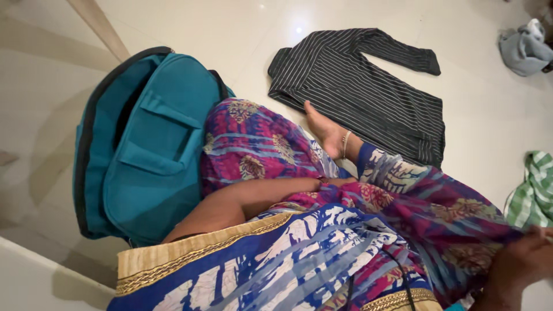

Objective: The person folds a striped shirt by hand and places it into a blue backpack.

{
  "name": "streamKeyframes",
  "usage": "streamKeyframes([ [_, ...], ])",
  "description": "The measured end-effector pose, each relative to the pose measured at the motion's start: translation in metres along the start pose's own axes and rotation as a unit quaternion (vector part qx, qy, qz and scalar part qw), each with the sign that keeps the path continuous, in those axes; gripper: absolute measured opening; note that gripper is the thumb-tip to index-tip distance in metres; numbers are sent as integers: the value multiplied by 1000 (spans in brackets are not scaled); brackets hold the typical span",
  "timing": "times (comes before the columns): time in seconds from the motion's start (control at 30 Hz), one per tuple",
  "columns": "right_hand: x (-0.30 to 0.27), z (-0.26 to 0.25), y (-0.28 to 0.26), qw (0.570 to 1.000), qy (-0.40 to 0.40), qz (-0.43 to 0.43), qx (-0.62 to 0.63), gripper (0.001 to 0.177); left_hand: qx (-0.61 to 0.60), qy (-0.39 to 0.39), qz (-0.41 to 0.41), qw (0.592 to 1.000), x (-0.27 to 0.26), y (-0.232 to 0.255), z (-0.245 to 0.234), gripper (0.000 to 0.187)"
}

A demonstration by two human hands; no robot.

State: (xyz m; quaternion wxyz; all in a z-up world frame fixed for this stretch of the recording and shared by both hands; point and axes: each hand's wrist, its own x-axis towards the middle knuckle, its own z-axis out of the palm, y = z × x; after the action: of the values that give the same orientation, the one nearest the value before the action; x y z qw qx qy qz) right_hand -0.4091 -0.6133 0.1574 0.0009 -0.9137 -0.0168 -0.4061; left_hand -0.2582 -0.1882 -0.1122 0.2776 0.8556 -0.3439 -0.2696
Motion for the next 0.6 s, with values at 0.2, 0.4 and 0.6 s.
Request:
streamKeyframes([
  [0.2,40,-12,10,955,-262,115,74,29,-53,-21,-46,997,-4,-10,-1,44],
  [0.4,125,-9,-92,787,-616,27,-40,68,-84,-8,-92,992,-29,-11,0,47],
  [0.6,135,139,-224,846,-518,6,125,52,-16,174,-104,979,-52,81,-116,50],
])
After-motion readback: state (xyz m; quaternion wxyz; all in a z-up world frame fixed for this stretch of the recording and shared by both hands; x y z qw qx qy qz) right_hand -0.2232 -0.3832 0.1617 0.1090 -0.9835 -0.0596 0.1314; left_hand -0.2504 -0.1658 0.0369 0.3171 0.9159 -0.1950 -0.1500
